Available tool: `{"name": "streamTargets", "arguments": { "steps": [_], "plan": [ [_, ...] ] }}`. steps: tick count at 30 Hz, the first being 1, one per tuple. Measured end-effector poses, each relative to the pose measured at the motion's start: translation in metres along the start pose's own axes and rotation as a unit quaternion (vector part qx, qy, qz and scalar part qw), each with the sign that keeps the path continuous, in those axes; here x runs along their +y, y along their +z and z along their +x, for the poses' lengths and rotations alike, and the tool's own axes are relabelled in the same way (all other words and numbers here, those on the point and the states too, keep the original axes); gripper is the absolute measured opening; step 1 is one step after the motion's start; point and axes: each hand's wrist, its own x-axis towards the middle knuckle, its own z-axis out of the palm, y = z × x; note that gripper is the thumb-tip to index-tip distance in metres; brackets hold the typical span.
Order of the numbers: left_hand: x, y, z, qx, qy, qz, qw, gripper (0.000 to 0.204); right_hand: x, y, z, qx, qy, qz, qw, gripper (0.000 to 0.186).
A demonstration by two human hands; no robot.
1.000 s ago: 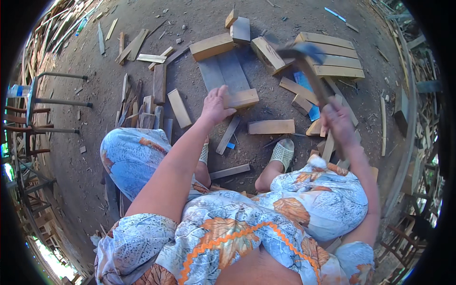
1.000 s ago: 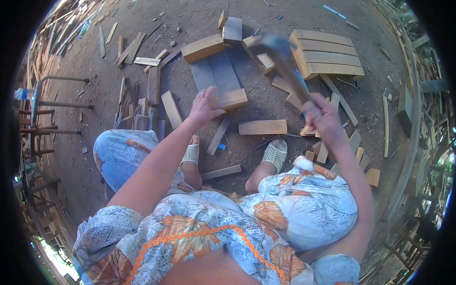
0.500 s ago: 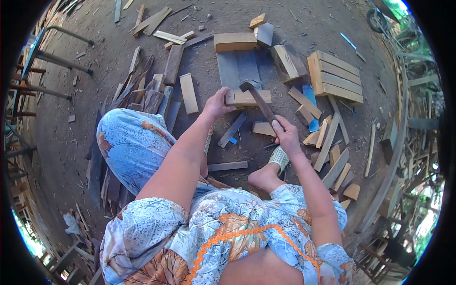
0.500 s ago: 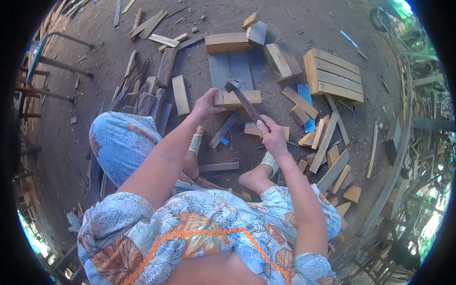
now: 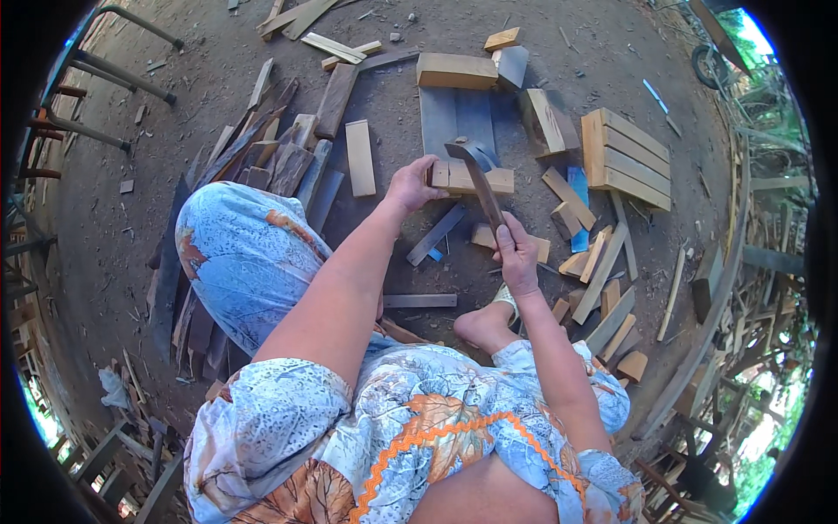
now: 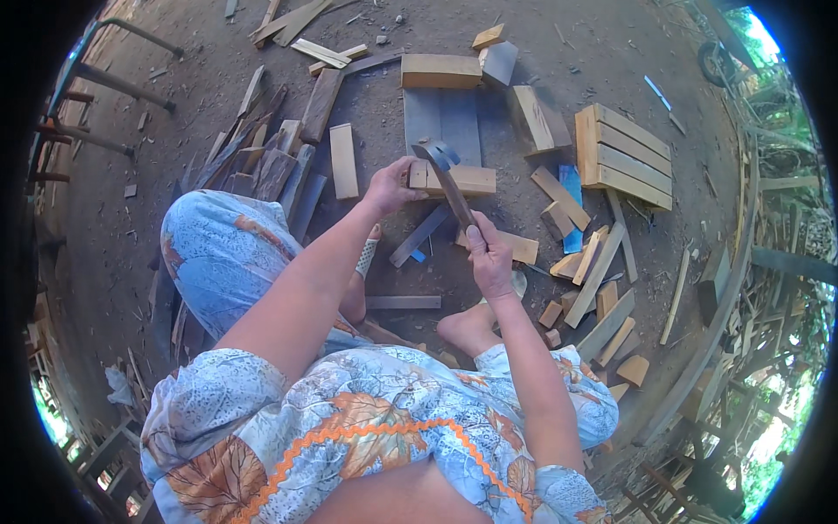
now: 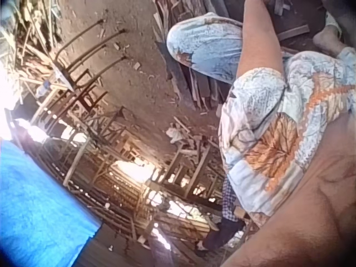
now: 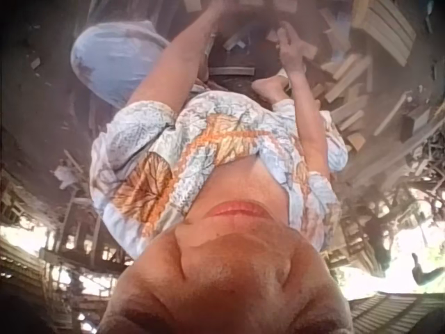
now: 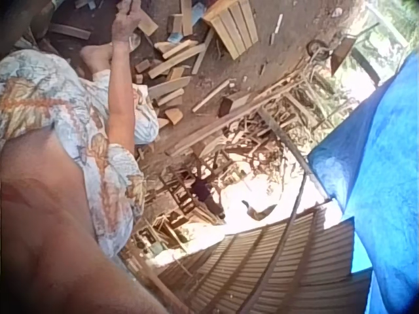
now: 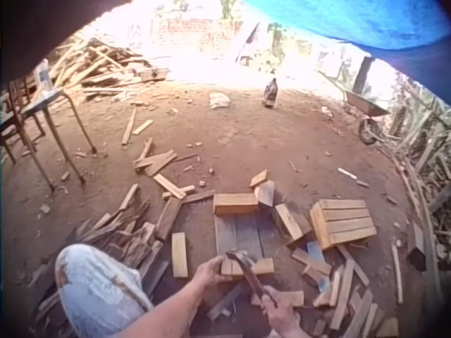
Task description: Hammering nails into pieces of wood to assemble a structure.
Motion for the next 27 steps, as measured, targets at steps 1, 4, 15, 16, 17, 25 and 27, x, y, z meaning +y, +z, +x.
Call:
{"name": "streamTargets", "arguments": {
  "steps": [1,4,15,16,17,25,27],
  "plan": [
    [-0.002,0.001,0.001,-0.005,-0.009,-0.002,1.0,0.068,0.002,0.002,0.001,-0.003,0.02,-0.012,1.0,0.034],
    [-0.008,0.002,0.001,-0.012,-0.02,-0.018,1.0,0.07,0.003,0.008,0.009,-0.003,-0.042,-0.147,0.988,0.033],
    [0.003,0.0,-0.003,-0.006,-0.019,0.001,1.0,0.063,-0.021,0.003,0.0,0.018,-0.027,-0.01,0.999,0.036],
    [0.004,-0.001,-0.003,-0.013,-0.024,0.003,1.0,0.064,-0.017,0.006,0.001,0.011,-0.059,-0.004,0.998,0.036],
    [0.006,-0.002,-0.004,-0.012,-0.026,0.005,1.0,0.065,-0.013,0.009,0.004,0.03,-0.054,-0.006,0.998,0.036],
    [0.031,-0.005,-0.01,0.005,0.026,0.282,0.959,0.078,0.003,-0.019,0.003,0.021,0.129,0.002,0.991,0.031],
    [0.043,0.01,-0.011,0.037,0.12,0.304,0.944,0.08,0.009,-0.042,0.006,0.092,0.128,-0.037,0.987,0.032]
  ]
}}
